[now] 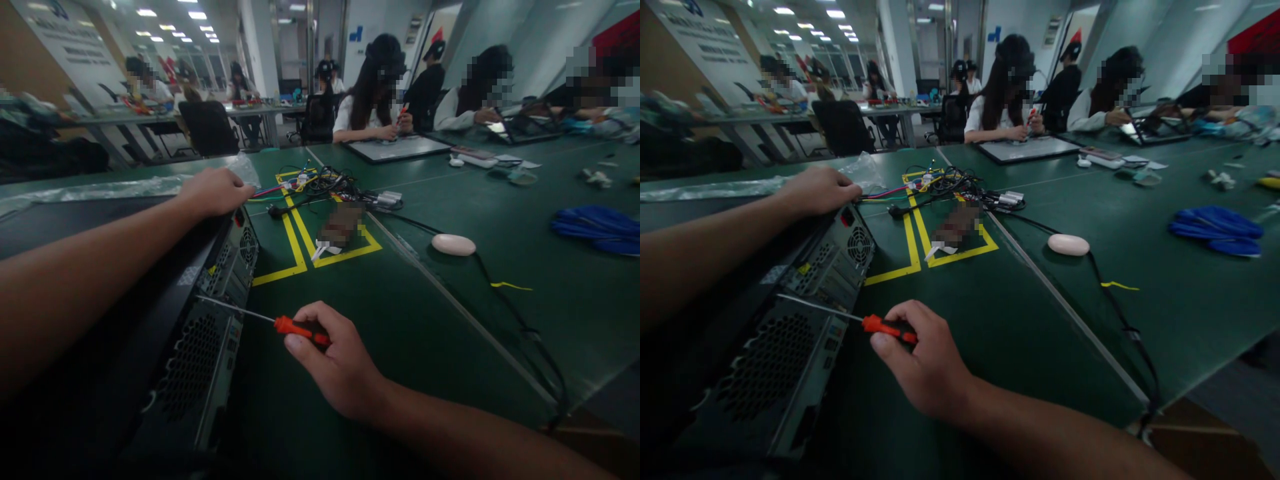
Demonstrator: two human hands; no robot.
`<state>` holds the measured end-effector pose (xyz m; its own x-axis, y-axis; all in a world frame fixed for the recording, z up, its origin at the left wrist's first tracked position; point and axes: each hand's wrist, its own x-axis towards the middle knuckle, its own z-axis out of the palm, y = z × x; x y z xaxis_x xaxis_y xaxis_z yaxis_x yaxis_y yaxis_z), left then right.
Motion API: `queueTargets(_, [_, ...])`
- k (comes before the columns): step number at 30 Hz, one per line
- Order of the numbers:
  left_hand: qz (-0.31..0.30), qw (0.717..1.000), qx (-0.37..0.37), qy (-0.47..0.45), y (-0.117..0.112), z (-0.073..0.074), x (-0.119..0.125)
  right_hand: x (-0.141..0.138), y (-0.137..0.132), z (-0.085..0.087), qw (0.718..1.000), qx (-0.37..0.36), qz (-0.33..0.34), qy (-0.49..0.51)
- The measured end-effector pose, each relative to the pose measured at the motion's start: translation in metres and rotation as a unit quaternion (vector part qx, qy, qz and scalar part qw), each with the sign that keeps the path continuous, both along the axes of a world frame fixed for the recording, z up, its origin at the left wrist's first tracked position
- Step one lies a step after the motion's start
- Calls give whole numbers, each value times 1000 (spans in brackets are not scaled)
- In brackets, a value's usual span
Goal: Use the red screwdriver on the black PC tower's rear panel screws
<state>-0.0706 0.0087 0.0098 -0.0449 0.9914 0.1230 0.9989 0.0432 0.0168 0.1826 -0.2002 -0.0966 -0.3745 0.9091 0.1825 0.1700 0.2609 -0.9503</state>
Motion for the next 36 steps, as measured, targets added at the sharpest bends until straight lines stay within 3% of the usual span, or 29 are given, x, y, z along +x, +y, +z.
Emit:
queueTargets(5, [-10,1000,14,4,1,-2,-2,0,2,-2,1000,25,10,0])
queueTargets(11, [-8,1000,14,-18,5,-4,-5,-3,-3,-2,999,-30,23,23])
queueTargets(36, [-3,1000,16,-4,3,-3,-3,-1,-1,-1,1000,-21,9,13])
